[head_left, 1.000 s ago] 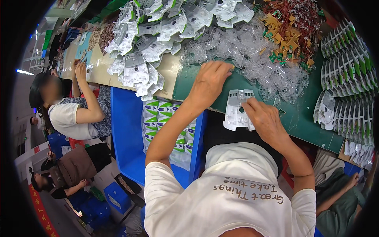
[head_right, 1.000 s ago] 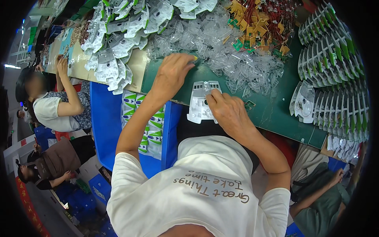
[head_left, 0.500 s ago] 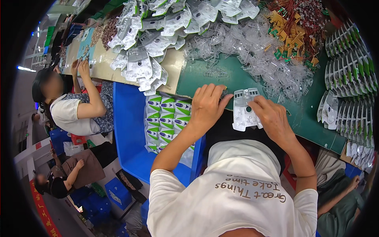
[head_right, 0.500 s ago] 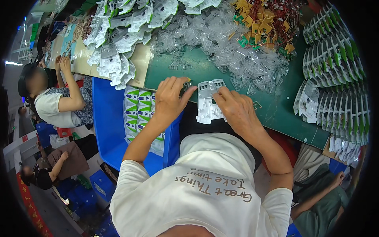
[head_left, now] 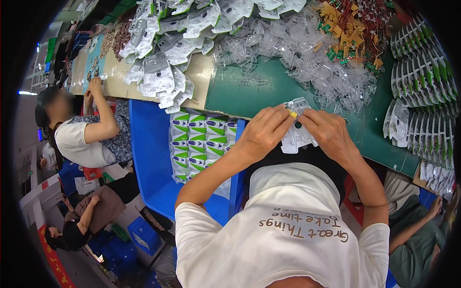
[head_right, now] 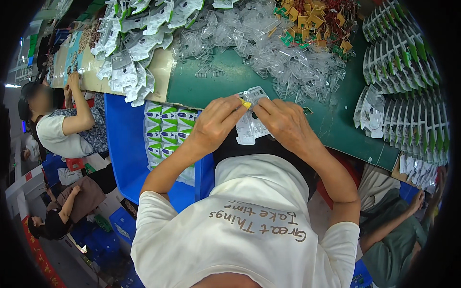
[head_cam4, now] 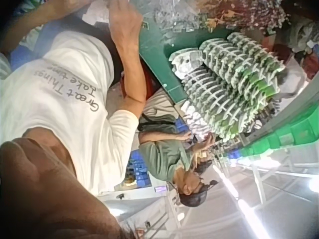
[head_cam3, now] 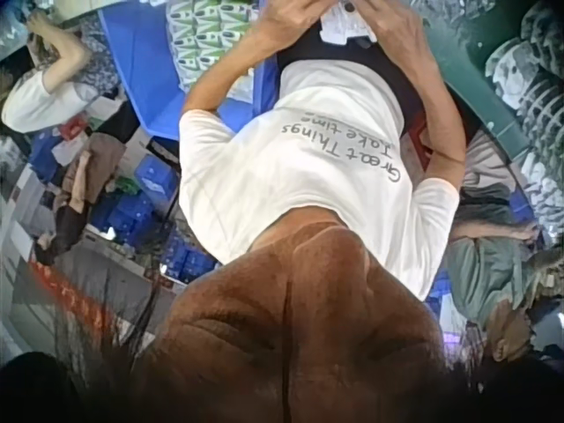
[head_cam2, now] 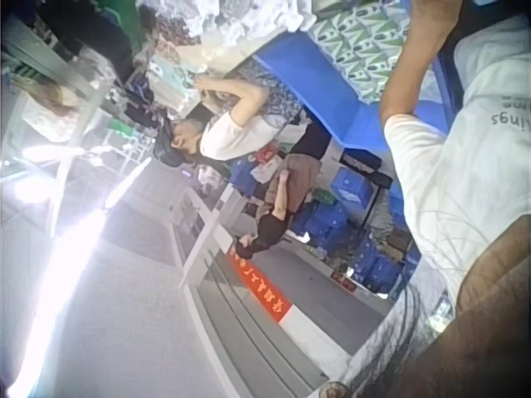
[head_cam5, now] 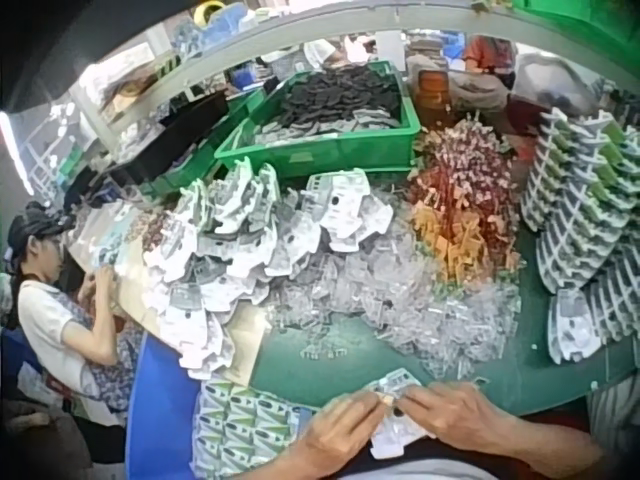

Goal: Assembling small plastic components into white housings and packaging them into individual plastic bags.

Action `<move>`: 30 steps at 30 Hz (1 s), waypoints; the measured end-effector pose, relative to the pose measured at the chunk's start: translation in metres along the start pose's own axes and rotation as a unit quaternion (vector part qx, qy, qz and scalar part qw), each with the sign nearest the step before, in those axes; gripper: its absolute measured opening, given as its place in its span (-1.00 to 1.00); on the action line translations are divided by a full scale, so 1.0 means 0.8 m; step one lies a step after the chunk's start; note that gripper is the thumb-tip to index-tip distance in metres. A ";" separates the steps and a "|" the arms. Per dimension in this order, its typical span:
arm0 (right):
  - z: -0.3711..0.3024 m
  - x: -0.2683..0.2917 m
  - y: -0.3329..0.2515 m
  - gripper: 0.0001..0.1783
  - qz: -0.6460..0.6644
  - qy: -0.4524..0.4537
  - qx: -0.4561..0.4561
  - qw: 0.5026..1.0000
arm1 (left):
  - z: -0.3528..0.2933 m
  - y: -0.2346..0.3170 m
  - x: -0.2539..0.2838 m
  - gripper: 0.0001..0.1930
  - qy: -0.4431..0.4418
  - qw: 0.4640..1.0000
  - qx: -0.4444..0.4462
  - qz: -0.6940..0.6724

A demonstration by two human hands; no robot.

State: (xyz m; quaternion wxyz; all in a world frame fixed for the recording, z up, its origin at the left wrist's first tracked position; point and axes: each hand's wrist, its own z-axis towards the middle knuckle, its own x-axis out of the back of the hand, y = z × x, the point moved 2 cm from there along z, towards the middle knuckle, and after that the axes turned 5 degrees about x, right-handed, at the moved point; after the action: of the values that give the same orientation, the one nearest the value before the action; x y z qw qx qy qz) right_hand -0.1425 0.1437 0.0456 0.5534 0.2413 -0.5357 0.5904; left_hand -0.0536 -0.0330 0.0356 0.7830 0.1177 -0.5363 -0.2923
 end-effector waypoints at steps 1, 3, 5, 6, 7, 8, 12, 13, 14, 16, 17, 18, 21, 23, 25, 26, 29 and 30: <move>-0.001 -0.001 0.000 -0.66 0.000 0.006 0.006 1.000 | 0.002 0.001 -0.002 -0.67 -0.008 1.000 -0.023 0.020; -0.002 -0.003 0.003 -0.69 0.010 0.024 0.007 1.000 | 0.004 0.001 -0.005 -0.67 -0.022 0.999 -0.024 0.034; -0.003 -0.004 0.004 -0.73 0.020 0.042 0.005 0.999 | 0.005 0.000 -0.009 -0.67 -0.037 0.998 -0.026 0.047; -0.003 -0.005 0.006 -0.77 0.032 0.037 -0.020 0.999 | 0.006 0.000 -0.011 -0.68 -0.042 0.998 -0.021 0.042; -0.004 -0.006 0.007 -0.82 0.044 0.032 -0.045 0.997 | 0.006 0.000 -0.013 -0.69 -0.047 0.998 -0.015 0.037; -0.004 -0.006 0.008 -0.82 0.045 0.032 -0.046 0.997 | 0.005 0.001 -0.015 -0.69 -0.048 0.998 -0.015 0.037; -0.002 -0.003 0.009 -0.86 0.095 0.034 -0.107 0.989 | 0.001 -0.005 -0.020 -0.69 -0.015 0.999 -0.010 0.026; -0.001 0.000 0.010 -0.84 0.107 0.047 -0.126 0.985 | -0.001 -0.006 -0.020 -0.68 -0.009 1.000 -0.016 0.017; -0.002 0.002 0.009 -0.84 0.107 0.048 -0.125 0.985 | -0.003 -0.006 -0.024 -0.68 -0.009 1.000 -0.016 0.018; -0.006 0.009 0.006 -0.79 0.086 0.015 -0.147 0.985 | -0.006 -0.005 -0.029 -0.62 0.055 0.997 0.041 -0.042; -0.008 0.013 0.004 -0.79 0.085 0.015 -0.150 0.985 | -0.007 -0.004 -0.032 -0.62 0.054 0.997 0.040 -0.045; -0.010 0.016 0.002 -0.75 0.090 0.004 -0.145 0.985 | -0.007 -0.004 -0.033 -0.56 0.073 0.993 0.061 -0.070; -0.014 0.022 -0.005 -0.68 0.102 -0.017 -0.149 0.983 | -0.008 -0.007 -0.036 -0.49 0.080 0.986 0.085 -0.120; -0.014 0.023 -0.005 -0.65 0.110 -0.024 -0.156 0.981 | -0.003 -0.011 -0.035 -0.49 0.068 0.984 0.085 -0.143; -0.016 0.023 -0.005 -0.64 0.094 -0.039 -0.148 0.984 | 0.004 -0.014 -0.035 -0.41 0.007 0.982 0.058 -0.177; -0.015 0.023 -0.005 -0.64 0.094 -0.039 -0.149 0.984 | 0.005 -0.016 -0.034 -0.41 0.007 0.982 0.057 -0.178; -0.014 0.031 -0.007 -0.69 0.068 -0.016 -0.112 0.991 | 0.009 -0.016 -0.033 -0.33 -0.046 0.986 0.041 -0.156; -0.017 0.036 -0.010 -0.73 0.131 0.003 -0.139 0.982 | 0.009 -0.015 -0.032 -0.31 -0.049 0.987 0.036 -0.148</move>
State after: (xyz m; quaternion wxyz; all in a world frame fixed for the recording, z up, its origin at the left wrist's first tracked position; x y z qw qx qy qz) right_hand -0.1391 0.1656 0.0693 0.5012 0.0876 -0.6377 0.5784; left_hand -0.0710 -0.0263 0.0128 0.6987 0.2098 -0.5611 -0.3911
